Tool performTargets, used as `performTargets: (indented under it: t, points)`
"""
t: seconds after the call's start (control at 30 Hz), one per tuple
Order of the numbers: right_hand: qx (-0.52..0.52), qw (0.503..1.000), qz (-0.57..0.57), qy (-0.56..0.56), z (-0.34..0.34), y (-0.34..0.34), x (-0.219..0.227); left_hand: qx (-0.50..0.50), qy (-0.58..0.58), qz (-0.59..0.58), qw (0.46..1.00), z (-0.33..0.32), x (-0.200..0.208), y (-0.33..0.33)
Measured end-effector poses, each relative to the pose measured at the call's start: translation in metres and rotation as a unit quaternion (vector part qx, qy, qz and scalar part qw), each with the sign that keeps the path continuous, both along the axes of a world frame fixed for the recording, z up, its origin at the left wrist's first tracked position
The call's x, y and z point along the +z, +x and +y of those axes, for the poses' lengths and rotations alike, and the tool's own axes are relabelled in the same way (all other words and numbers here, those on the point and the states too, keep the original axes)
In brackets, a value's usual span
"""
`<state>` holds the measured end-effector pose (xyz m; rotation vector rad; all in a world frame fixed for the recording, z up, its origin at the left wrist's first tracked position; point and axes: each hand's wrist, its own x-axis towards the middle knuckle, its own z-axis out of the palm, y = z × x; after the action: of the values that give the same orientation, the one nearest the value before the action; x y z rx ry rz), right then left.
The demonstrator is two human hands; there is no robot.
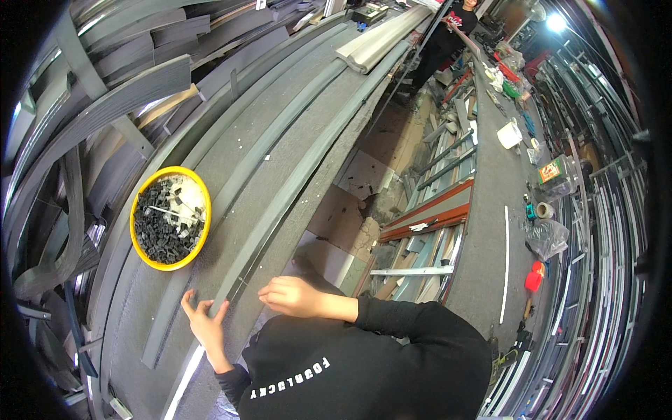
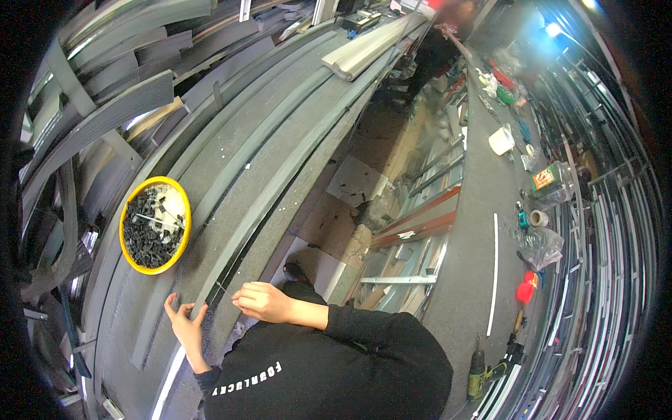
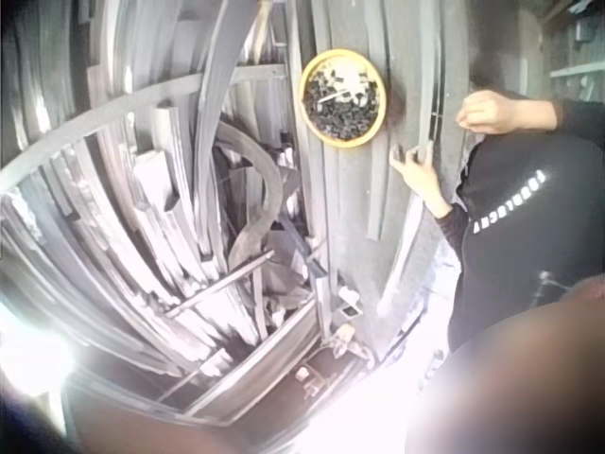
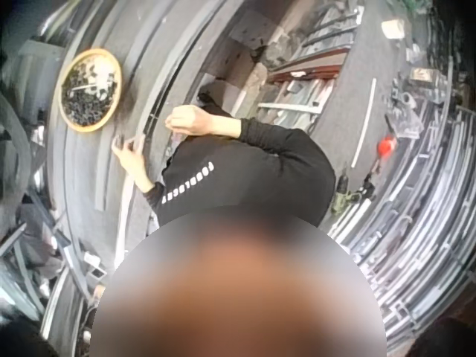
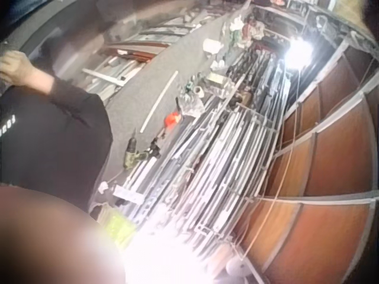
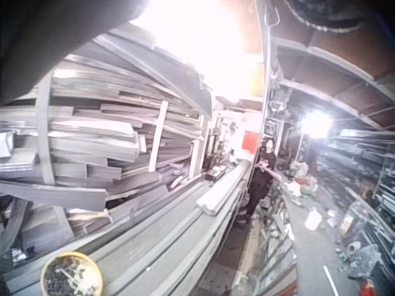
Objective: The person assembles a window frame by inserting small plastic clips into a long gray profile. They repeatedly pick clips from a yellow bowl, align them with the profile, and press them into place along the length of the frame.
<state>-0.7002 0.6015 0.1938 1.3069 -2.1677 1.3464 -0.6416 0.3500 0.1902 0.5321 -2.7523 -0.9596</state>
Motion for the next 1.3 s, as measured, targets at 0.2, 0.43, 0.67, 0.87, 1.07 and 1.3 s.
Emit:
performTargets:
  t: [0.2, 0.43, 0.67, 0.87, 1.07, 1.3]
  points:
    - [0.112, 0.99, 0.065, 0.059, -0.001, 0.0, -0.034, 0.024, -0.036, 0.041, 0.998, -0.004, -0.003, 0.036]
    - [0.279, 0.942, 0.183, 0.04, -0.072, 0.004, -0.074, 0.043, -0.119, 0.075, 0.989, -0.048, -0.008, 0.089]
    - [0.204, 0.967, 0.149, 0.022, -0.12, 0.001, -0.078, 0.039, -0.143, 0.08, 0.986, -0.072, -0.027, 0.098]
    - [0.089, 0.991, 0.067, 0.069, -0.064, -0.03, -0.046, 0.06, -0.133, 0.088, 0.985, -0.069, -0.034, 0.094]
    - [-0.414, 0.903, -0.093, -0.069, 0.104, -0.157, -0.002, 0.061, -0.08, 0.068, 0.993, -0.067, -0.021, 0.094]
    - [-0.694, 0.713, -0.052, -0.08, 0.257, -0.279, 0.011, 0.097, -0.025, 0.2, 0.975, -0.042, -0.008, 0.05]
